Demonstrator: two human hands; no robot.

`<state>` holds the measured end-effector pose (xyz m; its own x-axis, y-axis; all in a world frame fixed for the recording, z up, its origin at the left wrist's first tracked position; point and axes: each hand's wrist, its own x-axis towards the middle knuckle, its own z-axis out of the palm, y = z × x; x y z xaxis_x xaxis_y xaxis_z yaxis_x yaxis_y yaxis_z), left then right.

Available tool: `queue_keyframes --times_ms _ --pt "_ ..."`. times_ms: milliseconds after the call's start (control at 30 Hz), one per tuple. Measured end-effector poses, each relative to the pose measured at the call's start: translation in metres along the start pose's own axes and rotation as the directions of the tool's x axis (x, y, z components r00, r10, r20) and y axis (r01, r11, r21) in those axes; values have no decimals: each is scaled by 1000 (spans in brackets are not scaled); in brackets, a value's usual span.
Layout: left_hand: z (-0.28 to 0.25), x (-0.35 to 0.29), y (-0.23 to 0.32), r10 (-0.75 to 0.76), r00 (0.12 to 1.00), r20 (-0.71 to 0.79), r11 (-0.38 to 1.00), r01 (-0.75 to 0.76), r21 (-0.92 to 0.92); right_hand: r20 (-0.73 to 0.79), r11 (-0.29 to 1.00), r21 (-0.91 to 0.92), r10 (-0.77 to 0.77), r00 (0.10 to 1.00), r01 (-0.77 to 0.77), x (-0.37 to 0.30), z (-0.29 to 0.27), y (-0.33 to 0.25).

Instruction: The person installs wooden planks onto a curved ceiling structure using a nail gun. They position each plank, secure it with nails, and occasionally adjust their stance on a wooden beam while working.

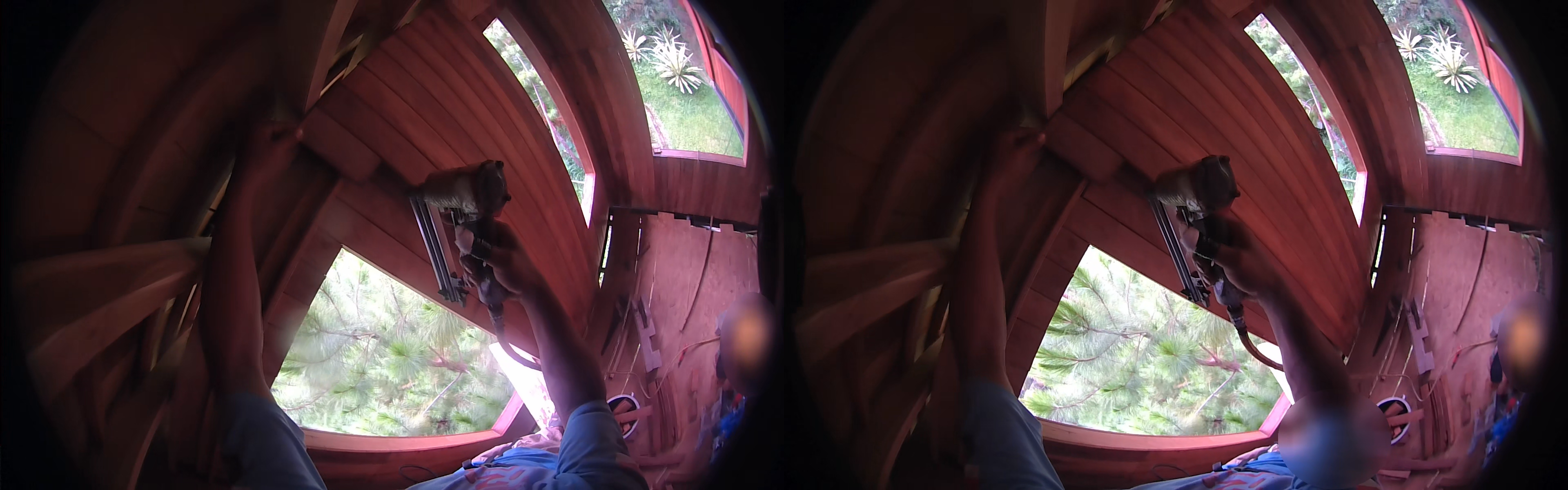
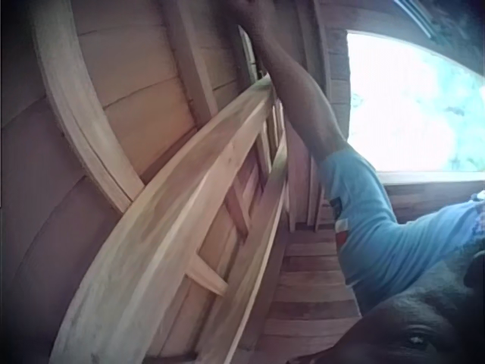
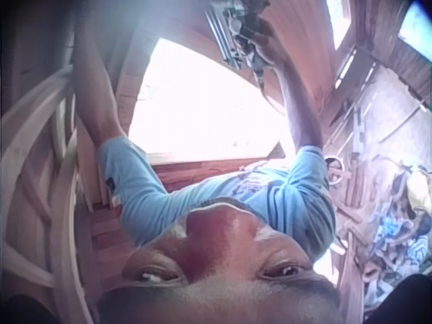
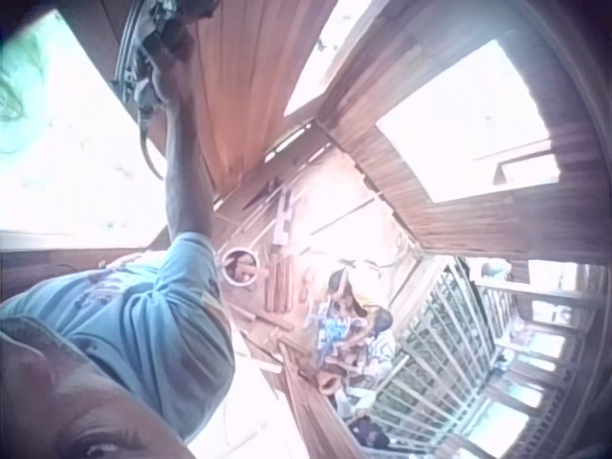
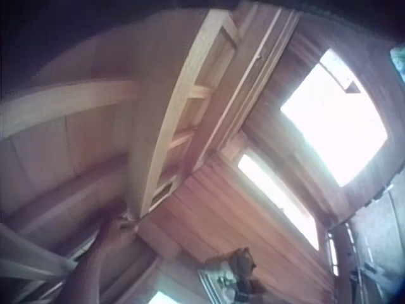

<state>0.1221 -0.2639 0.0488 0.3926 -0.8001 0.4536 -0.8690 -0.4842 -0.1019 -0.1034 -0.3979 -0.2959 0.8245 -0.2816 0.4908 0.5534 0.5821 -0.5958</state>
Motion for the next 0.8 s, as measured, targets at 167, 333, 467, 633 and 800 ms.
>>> queue_keyframes --times_ms 167,333,467,633,800 --pt "3 -7 -12 -133 991 -2 957 128 -259 10 989 76 -124 992 123 42 24 -29" --pt "0 -2 -21 -131 985 110 912 163 -377 76 990 64 -128 989 123 92 34 -51" --pt "-3 -2 -22 -116 987 115 905 152 -397 72 988 56 -145 987 141 117 43 -53" --pt "-5 -9 -16 -89 988 125 871 138 -471 71 994 -10 -104 992 105 124 59 -60" --pt "-3 -12 -6 -63 998 29 956 69 -286 103 992 20 -124 987 123 135 55 -52"
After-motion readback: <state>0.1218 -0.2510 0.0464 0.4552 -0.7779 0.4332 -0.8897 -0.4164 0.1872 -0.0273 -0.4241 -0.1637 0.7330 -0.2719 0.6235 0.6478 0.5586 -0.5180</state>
